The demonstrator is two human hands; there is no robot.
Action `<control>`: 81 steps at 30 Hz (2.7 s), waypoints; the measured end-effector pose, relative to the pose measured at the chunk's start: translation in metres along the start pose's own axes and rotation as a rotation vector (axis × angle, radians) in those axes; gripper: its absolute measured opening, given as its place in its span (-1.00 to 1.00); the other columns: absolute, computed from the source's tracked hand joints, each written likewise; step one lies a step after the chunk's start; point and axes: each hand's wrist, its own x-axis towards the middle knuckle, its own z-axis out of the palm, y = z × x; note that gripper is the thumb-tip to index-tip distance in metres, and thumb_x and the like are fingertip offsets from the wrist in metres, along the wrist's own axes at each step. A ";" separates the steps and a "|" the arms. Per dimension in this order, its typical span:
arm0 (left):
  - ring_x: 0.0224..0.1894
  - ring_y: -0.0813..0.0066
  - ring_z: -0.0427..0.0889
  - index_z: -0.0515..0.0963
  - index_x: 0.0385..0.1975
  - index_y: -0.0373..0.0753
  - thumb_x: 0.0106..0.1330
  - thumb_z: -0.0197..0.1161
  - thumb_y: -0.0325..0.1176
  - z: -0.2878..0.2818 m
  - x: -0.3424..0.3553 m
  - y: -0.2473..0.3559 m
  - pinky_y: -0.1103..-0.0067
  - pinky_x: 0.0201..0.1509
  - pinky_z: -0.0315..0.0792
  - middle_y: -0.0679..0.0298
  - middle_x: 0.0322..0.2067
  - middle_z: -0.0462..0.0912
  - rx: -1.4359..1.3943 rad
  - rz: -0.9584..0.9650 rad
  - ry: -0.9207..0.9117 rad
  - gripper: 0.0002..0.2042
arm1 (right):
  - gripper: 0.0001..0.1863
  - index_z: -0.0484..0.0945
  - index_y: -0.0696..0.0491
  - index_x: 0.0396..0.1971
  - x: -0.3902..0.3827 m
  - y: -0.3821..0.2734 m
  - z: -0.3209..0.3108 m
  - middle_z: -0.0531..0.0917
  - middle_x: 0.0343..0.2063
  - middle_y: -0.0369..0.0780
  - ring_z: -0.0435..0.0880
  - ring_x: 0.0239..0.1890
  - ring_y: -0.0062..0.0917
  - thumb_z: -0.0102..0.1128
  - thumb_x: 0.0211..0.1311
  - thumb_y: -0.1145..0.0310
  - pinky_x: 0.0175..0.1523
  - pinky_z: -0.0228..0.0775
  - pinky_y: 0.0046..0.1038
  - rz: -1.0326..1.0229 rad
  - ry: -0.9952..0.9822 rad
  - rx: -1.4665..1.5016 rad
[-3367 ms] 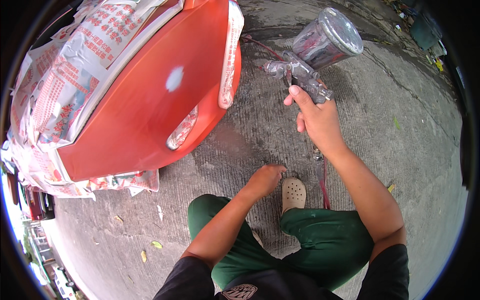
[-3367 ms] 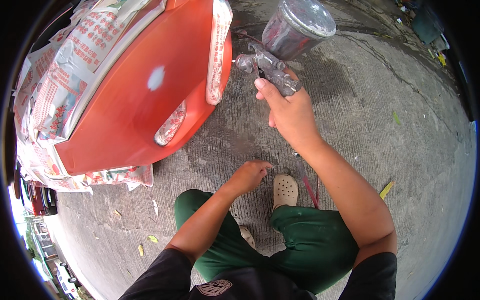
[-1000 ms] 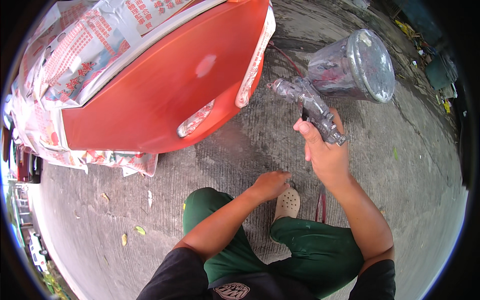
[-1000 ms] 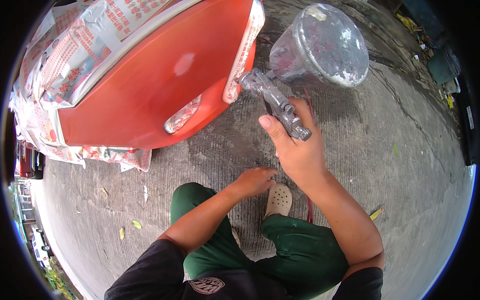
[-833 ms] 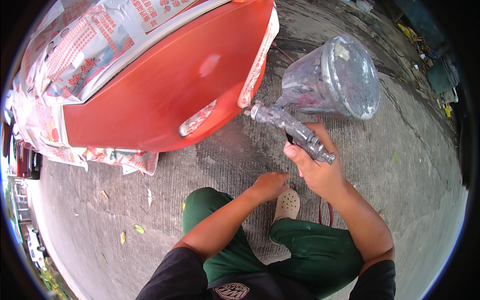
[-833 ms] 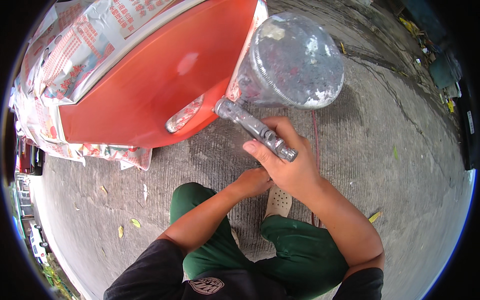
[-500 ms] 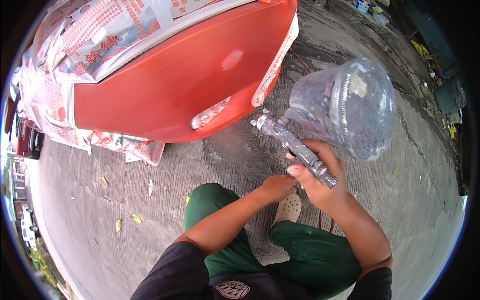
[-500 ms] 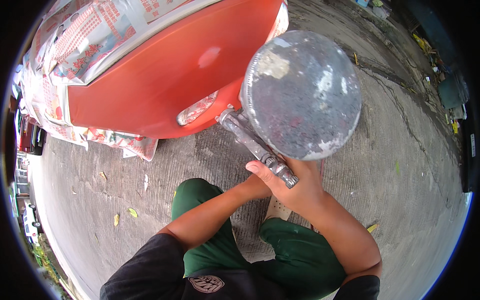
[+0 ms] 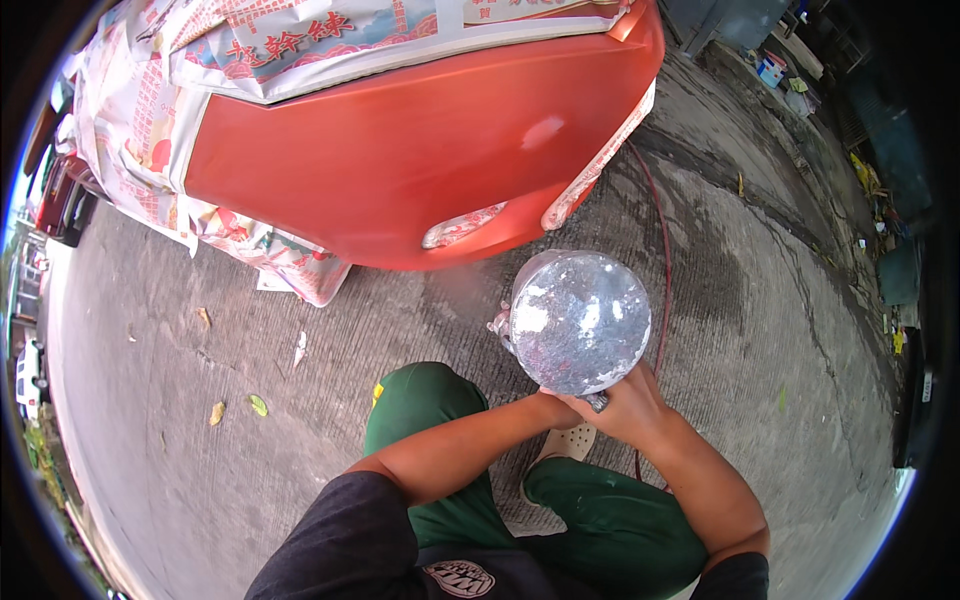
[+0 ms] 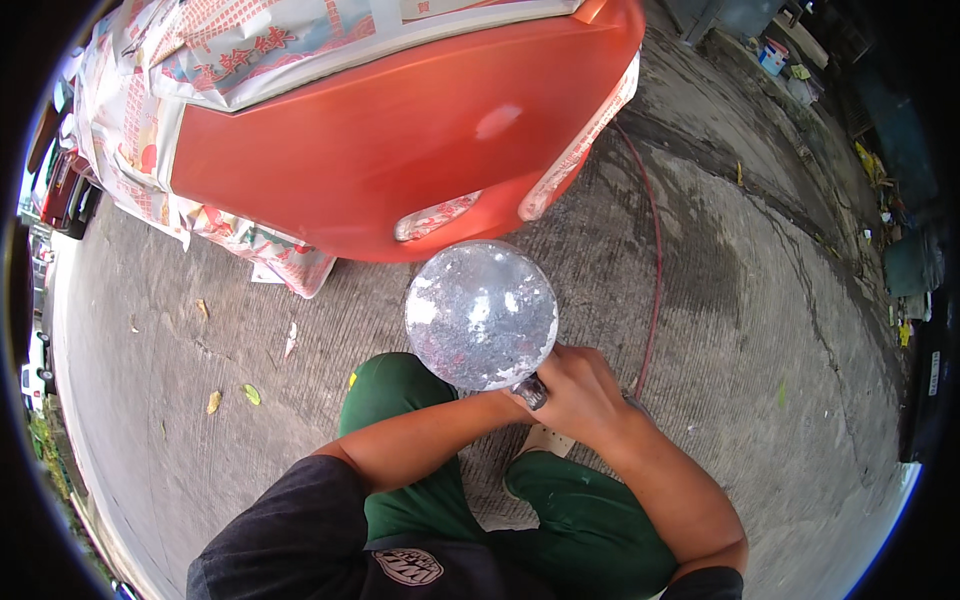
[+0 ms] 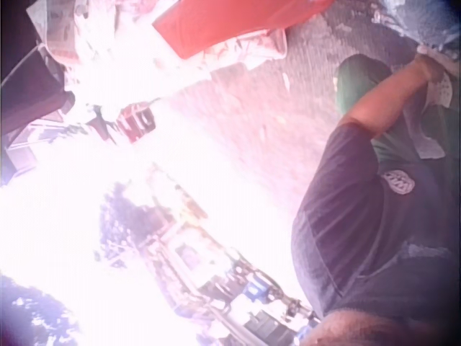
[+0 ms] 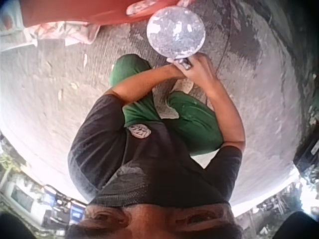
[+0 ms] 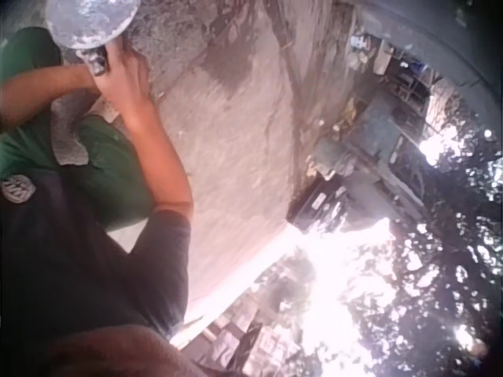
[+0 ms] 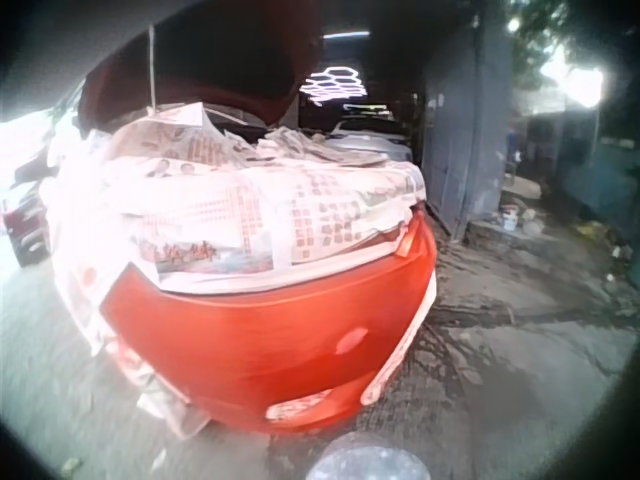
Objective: The person uses a spray gun to apply a coat of paint to a red car bumper. The bumper is partially covered with newspaper to protect adjacent areas. The person moves around the bumper, spraying different sections while kneeling and standing.
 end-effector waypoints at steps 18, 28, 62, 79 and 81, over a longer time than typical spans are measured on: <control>0.01 0.00 0.76 0.75 -0.09 -0.24 0.20 0.33 -0.35 -0.066 -0.037 0.068 0.19 0.03 0.63 -0.01 -0.05 0.76 0.419 -0.089 -0.446 -0.71 | -0.42 0.43 0.25 0.18 0.009 -0.044 -0.023 0.71 -0.08 -0.13 0.63 -0.27 -0.62 0.45 0.34 0.24 -0.14 0.51 -0.55 0.063 0.334 0.273; -0.07 0.17 0.80 0.79 -0.21 -0.25 0.21 0.37 -0.34 -0.036 -0.122 0.173 0.28 -0.12 0.68 0.09 -0.13 0.80 0.381 0.275 -0.756 -0.79 | -0.49 0.50 0.25 0.15 0.033 -0.042 0.066 0.75 -0.17 -0.19 0.69 -0.29 -0.60 0.44 0.35 0.29 -0.15 0.55 -0.50 0.120 -0.052 0.268; 0.20 0.19 0.65 0.59 0.16 -0.25 0.49 0.15 -0.03 -0.167 -0.178 0.285 0.27 0.24 0.50 0.05 0.09 0.70 -0.561 -0.650 -1.138 -0.55 | -0.42 0.52 -0.08 0.32 0.048 -0.029 -0.018 0.70 0.11 -0.11 0.70 0.11 -0.15 0.33 0.35 0.06 0.15 0.55 -0.23 0.571 -0.347 0.523; 0.57 -0.04 0.07 0.40 0.39 -0.25 0.48 0.03 0.23 -0.387 -0.290 0.162 0.06 0.61 -0.05 -0.10 0.46 0.25 0.676 0.043 -1.563 -0.28 | -0.42 0.69 -0.05 0.04 -0.061 -0.199 0.064 0.80 -0.22 -0.14 0.79 -0.20 -0.21 0.34 0.24 -0.21 -0.07 0.59 -0.25 1.384 0.372 0.744; 0.56 -0.06 0.08 0.40 0.38 -0.30 0.51 0.00 0.20 -0.380 -0.284 0.136 0.10 0.61 -0.03 -0.14 0.45 0.24 0.683 0.068 -1.643 -0.30 | -0.44 0.69 -0.05 0.03 -0.061 -0.219 0.107 0.80 -0.22 -0.13 0.79 -0.19 -0.20 0.35 0.24 -0.19 -0.07 0.58 -0.24 1.411 0.511 0.838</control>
